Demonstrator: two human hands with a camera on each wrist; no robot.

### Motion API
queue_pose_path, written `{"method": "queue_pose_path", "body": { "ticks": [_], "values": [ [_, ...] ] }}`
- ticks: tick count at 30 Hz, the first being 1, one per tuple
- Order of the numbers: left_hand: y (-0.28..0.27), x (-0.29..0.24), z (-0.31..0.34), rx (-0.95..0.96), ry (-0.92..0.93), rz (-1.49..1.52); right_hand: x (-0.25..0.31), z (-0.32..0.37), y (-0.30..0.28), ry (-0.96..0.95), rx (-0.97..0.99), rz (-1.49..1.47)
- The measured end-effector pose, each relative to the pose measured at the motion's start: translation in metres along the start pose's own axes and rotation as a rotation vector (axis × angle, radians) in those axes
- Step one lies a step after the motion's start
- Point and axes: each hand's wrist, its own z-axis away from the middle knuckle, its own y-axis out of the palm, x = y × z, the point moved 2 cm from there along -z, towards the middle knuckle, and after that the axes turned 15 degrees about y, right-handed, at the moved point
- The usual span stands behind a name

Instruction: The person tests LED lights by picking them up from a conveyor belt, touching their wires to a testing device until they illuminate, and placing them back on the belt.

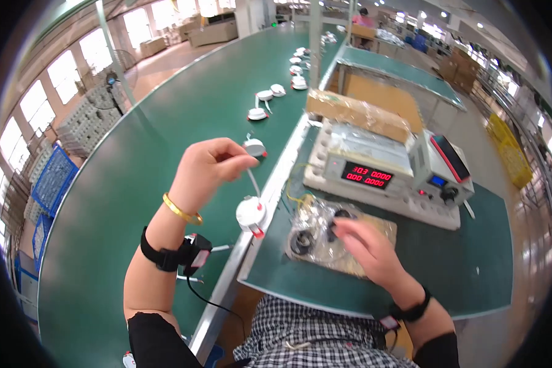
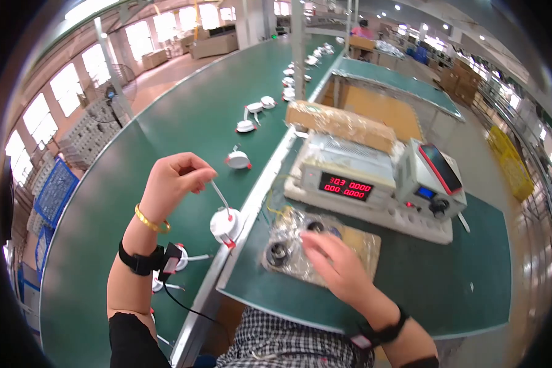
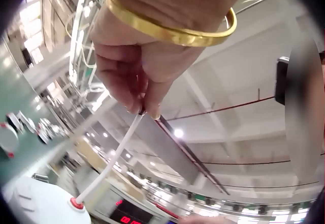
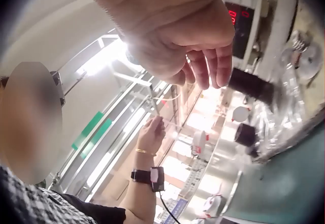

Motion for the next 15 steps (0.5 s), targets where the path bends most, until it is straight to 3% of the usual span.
{"method": "queue_pose_path", "body": {
  "ticks": [4, 7, 9, 15],
  "values": [
    [0.075, -0.048, 0.030, 0.239, 0.209, 0.076, 0.028, -0.003, 0.021, -0.002, 0.029, -0.143],
    [0.117, -0.062, 0.038, 0.247, 0.310, 0.183, 0.027, 0.026, 0.010, 0.140, -0.039, -0.151],
    [0.141, -0.060, 0.038, 0.222, 0.076, 0.456, 0.017, 0.042, 0.002, 0.149, -0.159, -0.220],
    [0.201, -0.062, 0.048, 0.083, 0.049, 0.716, 0.000, 0.074, -0.012, 0.191, -0.362, -0.262]
  ]
}}
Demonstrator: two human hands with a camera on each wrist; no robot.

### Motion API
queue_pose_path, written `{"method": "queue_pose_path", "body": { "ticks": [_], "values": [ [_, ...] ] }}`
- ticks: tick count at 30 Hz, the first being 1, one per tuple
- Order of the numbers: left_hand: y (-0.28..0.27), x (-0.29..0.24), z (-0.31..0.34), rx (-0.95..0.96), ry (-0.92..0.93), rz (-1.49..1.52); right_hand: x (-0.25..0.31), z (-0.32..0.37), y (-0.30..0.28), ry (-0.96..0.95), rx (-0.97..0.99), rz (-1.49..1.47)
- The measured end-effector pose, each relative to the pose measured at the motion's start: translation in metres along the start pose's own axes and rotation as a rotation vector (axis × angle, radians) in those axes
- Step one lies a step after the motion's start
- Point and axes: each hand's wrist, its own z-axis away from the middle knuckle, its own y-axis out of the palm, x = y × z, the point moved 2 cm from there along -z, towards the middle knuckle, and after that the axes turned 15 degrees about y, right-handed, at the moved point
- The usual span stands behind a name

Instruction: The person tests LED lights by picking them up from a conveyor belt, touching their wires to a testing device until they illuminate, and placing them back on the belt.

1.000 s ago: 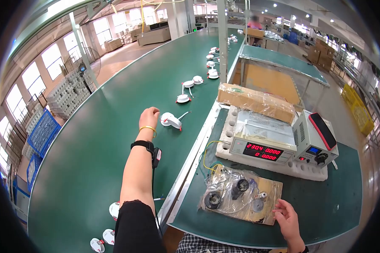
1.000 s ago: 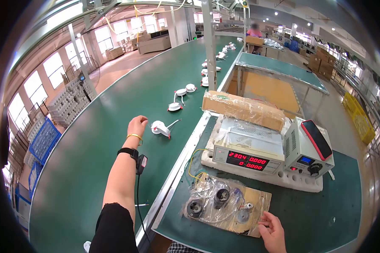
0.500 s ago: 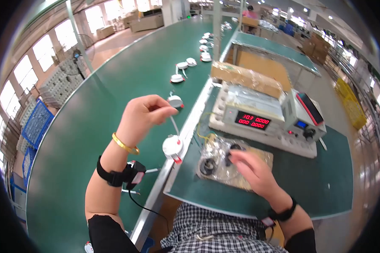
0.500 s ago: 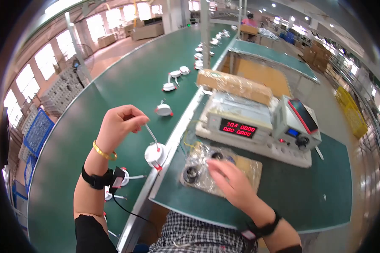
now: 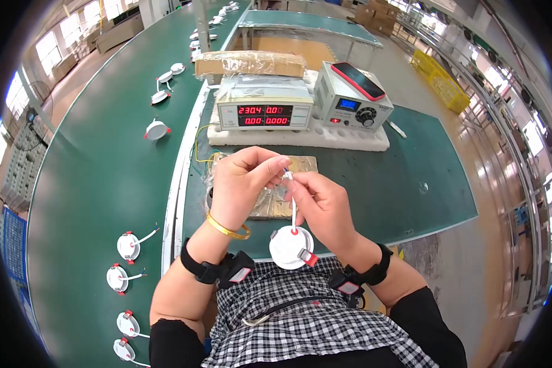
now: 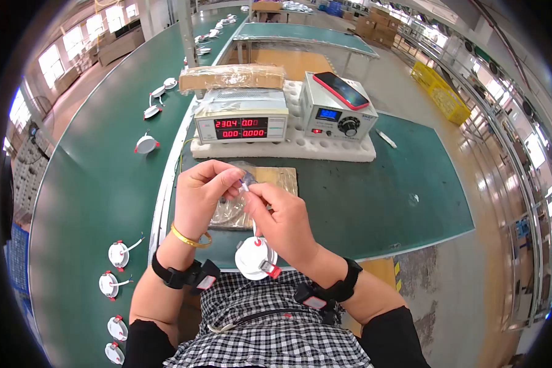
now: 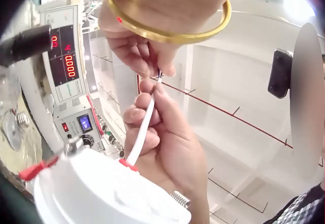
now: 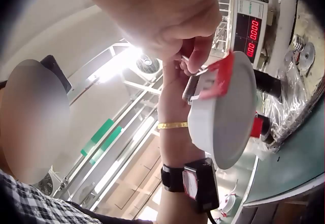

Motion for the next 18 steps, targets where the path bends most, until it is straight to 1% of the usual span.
{"method": "queue_pose_path", "body": {
  "ticks": [1, 3, 5, 6, 7, 9, 10, 11, 13, 15, 16, 17, 18],
  "values": [
    [0.003, 0.004, 0.001, -0.051, 0.023, 0.040, -0.001, 0.001, -0.003, -0.048, -0.034, 0.000],
    [0.007, 0.013, 0.006, -0.054, 0.024, -0.002, 0.000, 0.002, -0.004, -0.044, -0.044, 0.004],
    [0.011, 0.019, 0.013, 0.001, -0.001, -0.057, -0.004, 0.002, -0.004, -0.057, -0.087, -0.042],
    [0.009, 0.023, 0.016, 0.065, -0.021, -0.079, -0.006, 0.001, -0.003, -0.060, -0.083, -0.039],
    [0.006, 0.025, 0.020, 0.060, -0.019, -0.080, -0.009, 0.001, -0.004, -0.073, -0.116, -0.043],
    [-0.003, 0.024, 0.029, 0.097, 0.254, -0.236, -0.015, 0.000, -0.006, -0.088, -0.149, -0.050],
    [-0.012, 0.036, 0.042, 0.112, 0.086, -0.187, -0.018, -0.001, -0.009, -0.144, -0.187, -0.041],
    [-0.015, 0.039, 0.056, 0.115, 0.093, -0.187, -0.020, -0.001, -0.013, -0.200, -0.228, -0.032],
    [-0.015, 0.053, 0.090, -0.064, -0.404, 0.272, -0.024, 0.001, -0.018, -0.223, -0.246, -0.023],
    [-0.005, 0.060, 0.114, 0.045, -0.578, 0.550, -0.026, 0.003, -0.018, -0.302, -0.309, 0.043],
    [0.003, 0.058, 0.119, 0.071, -0.605, 0.658, -0.027, 0.005, -0.018, -0.297, -0.302, 0.044],
    [0.013, 0.054, 0.118, 0.084, -0.624, 0.655, -0.028, 0.006, -0.017, -0.291, -0.299, 0.051],
    [0.019, 0.053, 0.117, 0.098, -0.563, 0.626, -0.028, 0.008, -0.016, -0.286, -0.299, 0.057]
  ]
}}
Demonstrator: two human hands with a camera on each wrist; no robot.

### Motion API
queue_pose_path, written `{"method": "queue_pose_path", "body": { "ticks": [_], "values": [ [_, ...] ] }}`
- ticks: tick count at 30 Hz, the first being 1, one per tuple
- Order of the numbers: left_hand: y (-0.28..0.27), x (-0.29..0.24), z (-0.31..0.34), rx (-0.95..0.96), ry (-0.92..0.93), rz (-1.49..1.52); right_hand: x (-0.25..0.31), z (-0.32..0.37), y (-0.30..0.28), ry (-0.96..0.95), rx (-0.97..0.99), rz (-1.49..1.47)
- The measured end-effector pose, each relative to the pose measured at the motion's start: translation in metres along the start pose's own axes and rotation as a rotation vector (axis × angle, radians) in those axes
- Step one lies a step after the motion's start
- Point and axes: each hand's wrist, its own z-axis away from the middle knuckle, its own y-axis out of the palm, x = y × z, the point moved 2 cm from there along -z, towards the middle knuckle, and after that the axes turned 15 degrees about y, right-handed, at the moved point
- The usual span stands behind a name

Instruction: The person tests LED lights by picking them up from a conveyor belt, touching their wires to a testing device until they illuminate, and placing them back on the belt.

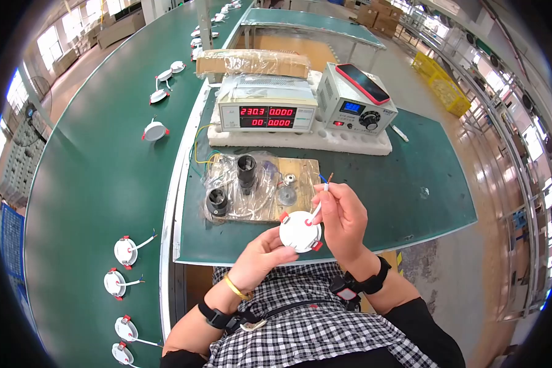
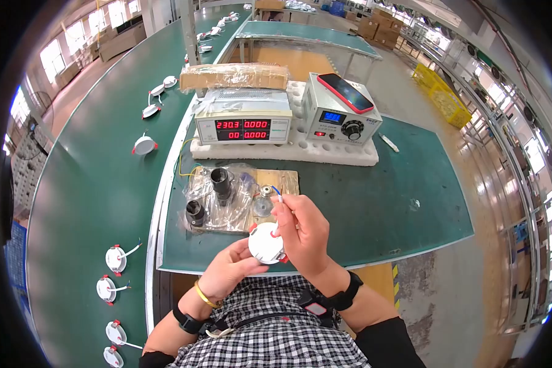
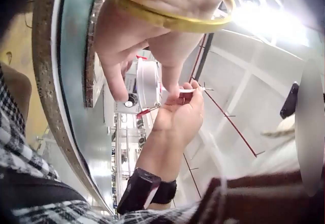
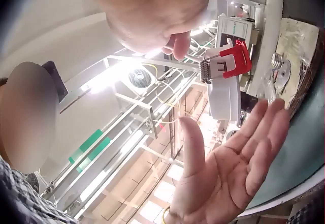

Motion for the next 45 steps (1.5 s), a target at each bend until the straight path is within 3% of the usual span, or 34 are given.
{"method": "queue_pose_path", "body": {
  "ticks": [4, 7, 10, 13, 16, 21, 29, 45],
  "values": [
    [0.006, 0.010, -0.012, 0.001, 0.158, -0.204, 0.002, 0.004, -0.003, 0.036, 0.038, 0.008],
    [0.005, 0.018, -0.011, 0.007, 0.138, -0.405, 0.001, 0.002, -0.008, 0.176, 0.015, 0.032],
    [0.007, 0.031, -0.013, 0.018, 0.137, -0.313, -0.014, -0.006, -0.012, 0.247, 0.003, 0.062],
    [0.009, 0.040, -0.019, 0.025, 0.088, -0.184, -0.035, -0.014, -0.011, 0.320, 0.028, 0.300],
    [0.008, 0.042, -0.019, 0.005, -0.119, -0.048, -0.052, -0.022, -0.006, 0.322, 0.082, 0.497],
    [0.001, 0.038, -0.019, -0.032, -0.161, -0.021, -0.080, -0.033, 0.005, 0.404, 0.235, 0.763],
    [-0.010, 0.046, -0.020, -0.071, -0.161, 0.332, -0.085, -0.042, 0.016, 0.392, 0.235, 0.852],
    [-0.011, 0.050, -0.021, -0.083, -0.165, 0.217, -0.086, -0.043, 0.019, 0.386, 0.262, 0.911]
  ]
}}
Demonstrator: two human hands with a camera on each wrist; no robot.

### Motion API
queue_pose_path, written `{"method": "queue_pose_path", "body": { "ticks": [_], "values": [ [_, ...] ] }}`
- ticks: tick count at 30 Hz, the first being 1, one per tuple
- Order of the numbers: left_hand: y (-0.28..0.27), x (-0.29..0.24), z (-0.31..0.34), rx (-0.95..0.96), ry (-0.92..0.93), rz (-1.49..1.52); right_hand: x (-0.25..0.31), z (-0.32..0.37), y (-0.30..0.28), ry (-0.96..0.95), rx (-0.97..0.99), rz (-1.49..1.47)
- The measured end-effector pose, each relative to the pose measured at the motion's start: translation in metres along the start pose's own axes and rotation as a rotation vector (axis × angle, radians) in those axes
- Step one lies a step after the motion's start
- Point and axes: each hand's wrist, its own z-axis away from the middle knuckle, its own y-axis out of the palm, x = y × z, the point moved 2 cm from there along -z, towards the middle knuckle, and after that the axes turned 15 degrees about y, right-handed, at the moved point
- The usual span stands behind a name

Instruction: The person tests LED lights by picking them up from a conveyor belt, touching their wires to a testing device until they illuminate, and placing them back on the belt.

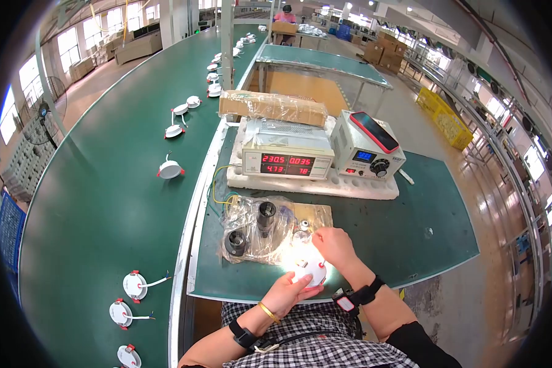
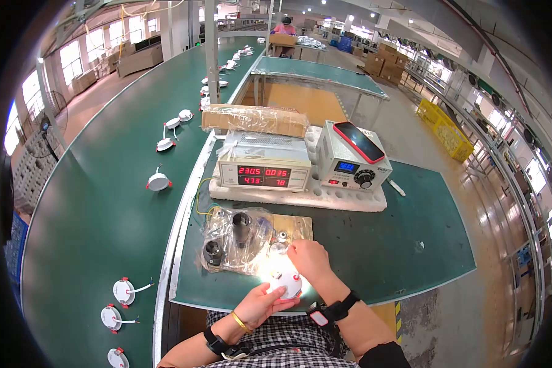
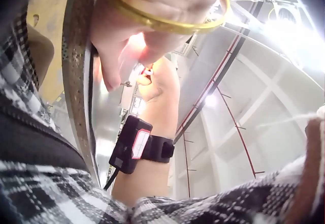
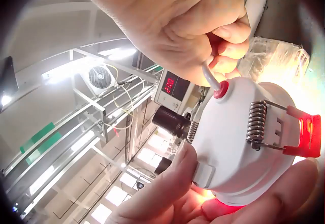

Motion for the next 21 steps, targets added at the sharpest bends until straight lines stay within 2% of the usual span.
{"method": "queue_pose_path", "body": {
  "ticks": [8, 13, 21],
  "values": [
    [-0.0023, 0.0033, -0.0016, -0.006, -0.010, 0.059, 0.0000, 0.0007, 0.0013, -0.005, -0.024, -0.007],
    [0.0020, 0.0020, 0.0008, 0.027, 0.035, -0.180, 0.0031, 0.0028, -0.0010, -0.005, -0.011, 0.003],
    [-0.0010, 0.0064, -0.0009, 0.039, 0.022, -0.145, 0.0035, 0.0032, -0.0011, -0.001, -0.004, 0.009]
  ]
}}
